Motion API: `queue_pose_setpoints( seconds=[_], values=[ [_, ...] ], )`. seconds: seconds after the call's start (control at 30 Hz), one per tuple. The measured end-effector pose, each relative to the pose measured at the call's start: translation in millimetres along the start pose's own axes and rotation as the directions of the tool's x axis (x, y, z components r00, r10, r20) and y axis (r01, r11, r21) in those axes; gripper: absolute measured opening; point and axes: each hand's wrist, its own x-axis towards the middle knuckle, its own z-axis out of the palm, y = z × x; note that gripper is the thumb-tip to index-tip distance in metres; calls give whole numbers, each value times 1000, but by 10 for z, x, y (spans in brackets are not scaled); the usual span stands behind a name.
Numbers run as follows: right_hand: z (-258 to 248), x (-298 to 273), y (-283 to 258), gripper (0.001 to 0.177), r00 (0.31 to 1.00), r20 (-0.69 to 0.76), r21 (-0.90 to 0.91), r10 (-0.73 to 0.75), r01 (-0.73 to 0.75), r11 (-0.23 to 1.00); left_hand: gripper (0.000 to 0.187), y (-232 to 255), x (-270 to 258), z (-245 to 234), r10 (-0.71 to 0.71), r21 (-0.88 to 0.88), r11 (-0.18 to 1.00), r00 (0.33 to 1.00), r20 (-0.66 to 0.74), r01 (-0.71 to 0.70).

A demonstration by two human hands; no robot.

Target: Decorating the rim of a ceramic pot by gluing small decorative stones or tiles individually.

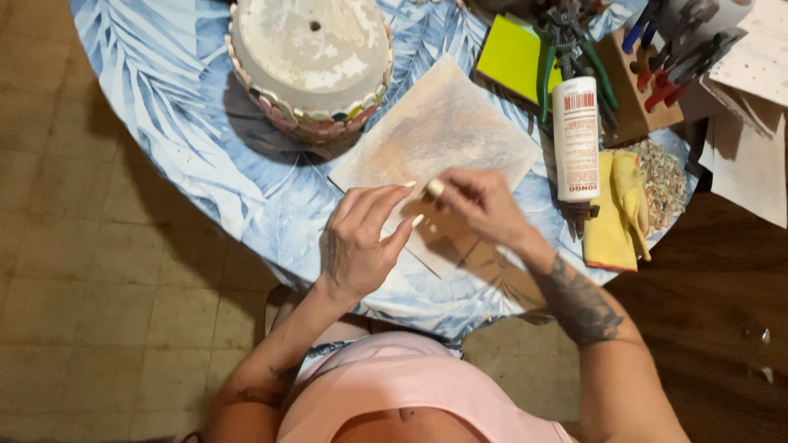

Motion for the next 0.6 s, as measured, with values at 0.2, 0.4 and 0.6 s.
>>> queue_pose_setpoints(
  seconds=[0.2,0.4,0.6],
  values=[
    [-552,905,989,13,992,-79,-468,-99,50,882,22,-105,100,-52,34,141,989,998,44,-40],
    [-424,1689,1108,19,998,-53,-702,-32,-14,712,19,-103,135,-99,0,33,999,989,151,-5],
    [-363,1910,1206,27,942,10,-798,-335,210,565,19,-150,198,-66,-86,-40,995,983,164,94]
  ],
)
